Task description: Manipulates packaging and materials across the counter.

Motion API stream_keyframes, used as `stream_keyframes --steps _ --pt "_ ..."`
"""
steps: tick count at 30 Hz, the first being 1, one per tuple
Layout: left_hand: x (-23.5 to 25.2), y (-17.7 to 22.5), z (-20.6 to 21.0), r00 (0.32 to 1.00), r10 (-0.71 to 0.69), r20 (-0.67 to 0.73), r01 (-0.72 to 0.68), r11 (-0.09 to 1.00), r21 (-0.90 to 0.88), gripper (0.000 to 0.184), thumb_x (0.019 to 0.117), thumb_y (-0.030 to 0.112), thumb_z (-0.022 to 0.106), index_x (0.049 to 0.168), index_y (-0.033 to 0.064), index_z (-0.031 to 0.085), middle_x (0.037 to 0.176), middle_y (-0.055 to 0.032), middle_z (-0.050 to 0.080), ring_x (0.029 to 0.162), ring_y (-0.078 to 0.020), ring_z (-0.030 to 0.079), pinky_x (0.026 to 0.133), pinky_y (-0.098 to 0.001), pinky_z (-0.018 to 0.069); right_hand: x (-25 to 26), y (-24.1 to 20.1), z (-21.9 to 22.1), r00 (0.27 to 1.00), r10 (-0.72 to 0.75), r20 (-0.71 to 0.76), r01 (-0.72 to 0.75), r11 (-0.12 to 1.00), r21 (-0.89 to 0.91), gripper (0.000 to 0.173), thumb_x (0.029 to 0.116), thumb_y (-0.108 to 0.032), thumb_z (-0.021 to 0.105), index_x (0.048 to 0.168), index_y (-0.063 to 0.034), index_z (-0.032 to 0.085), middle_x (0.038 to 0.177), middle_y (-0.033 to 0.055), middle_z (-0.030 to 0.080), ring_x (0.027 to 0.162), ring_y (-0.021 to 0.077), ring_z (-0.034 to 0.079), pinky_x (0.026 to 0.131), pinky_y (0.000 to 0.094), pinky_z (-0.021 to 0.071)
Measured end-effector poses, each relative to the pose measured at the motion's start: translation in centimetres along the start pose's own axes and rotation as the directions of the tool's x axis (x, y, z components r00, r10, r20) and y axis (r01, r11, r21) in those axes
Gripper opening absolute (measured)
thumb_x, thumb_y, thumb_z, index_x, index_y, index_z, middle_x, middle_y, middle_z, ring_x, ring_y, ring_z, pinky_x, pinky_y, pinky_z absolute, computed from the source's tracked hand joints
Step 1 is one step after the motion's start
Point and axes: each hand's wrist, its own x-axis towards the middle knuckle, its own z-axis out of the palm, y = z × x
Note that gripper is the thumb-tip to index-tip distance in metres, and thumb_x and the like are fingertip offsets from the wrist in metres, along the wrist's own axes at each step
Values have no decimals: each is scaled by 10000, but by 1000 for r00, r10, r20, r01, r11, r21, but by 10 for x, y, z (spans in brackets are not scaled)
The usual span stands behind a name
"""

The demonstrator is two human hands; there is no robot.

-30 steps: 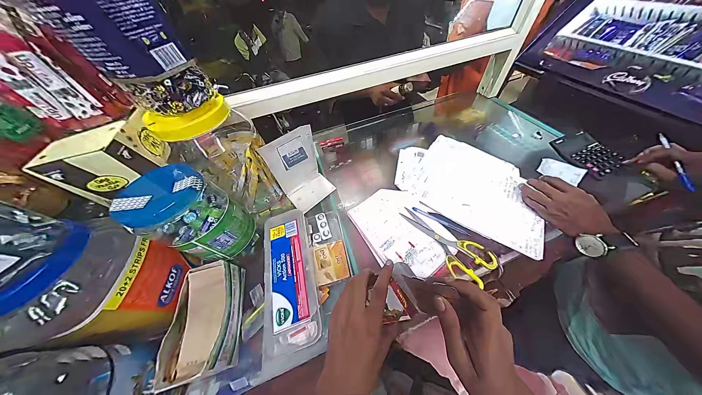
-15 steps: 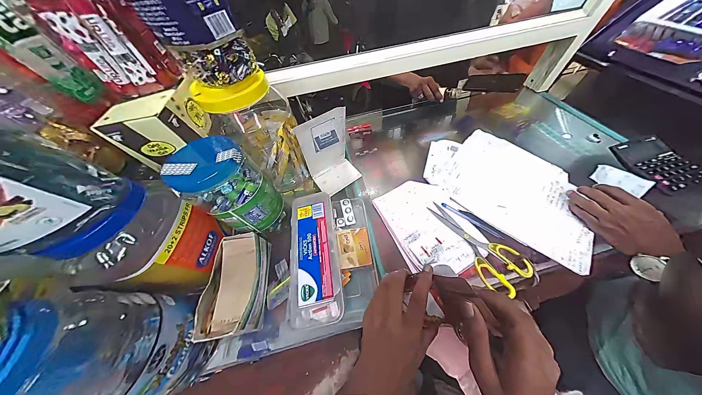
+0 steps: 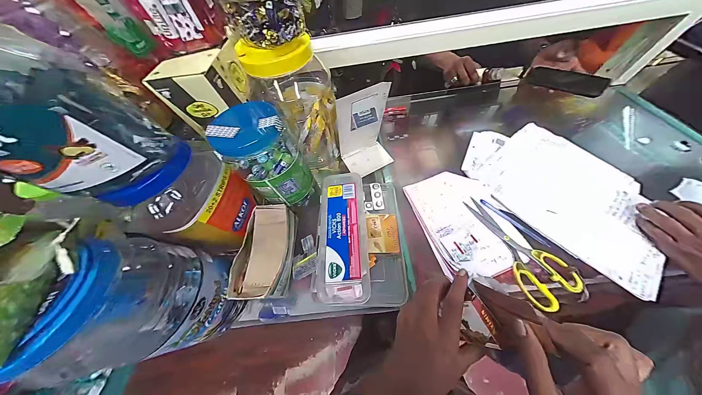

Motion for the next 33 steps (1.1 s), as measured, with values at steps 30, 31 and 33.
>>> stream_keyframes --steps 30,31,33 --pt "-6 -7 18 993 110 -37 -110 994 -11 728 702 460 836 1306 120 614 1151 -142 645 999 -151 665 797 -185 548 -1 13 -34 988 71 135 -77 996 40 110 980 -300 691 1015 -204 733 939 -21 649 1004 87 569 934 270 391" --pt "-6 -7 19 994 107 -37 -108 994 -10 735 697 465 835 1304 113 616 1152 -147 646 988 -149 666 786 -181 547 -1 12 -32 987 59 150 -66 997 40 116 987 -294 681 1018 -190 722 939 -11 652 1003 101 575 938 279 396" --pt "-5 -8 18 994 103 -37 -104 994 -16 748 705 489 829 1310 109 608 1148 -147 641 978 -146 660 767 -180 544 2 13 -29 987 65 146 -75 995 65 134 993 -298 673 1026 -178 723 933 -4 669 987 103 587 928 285 401"
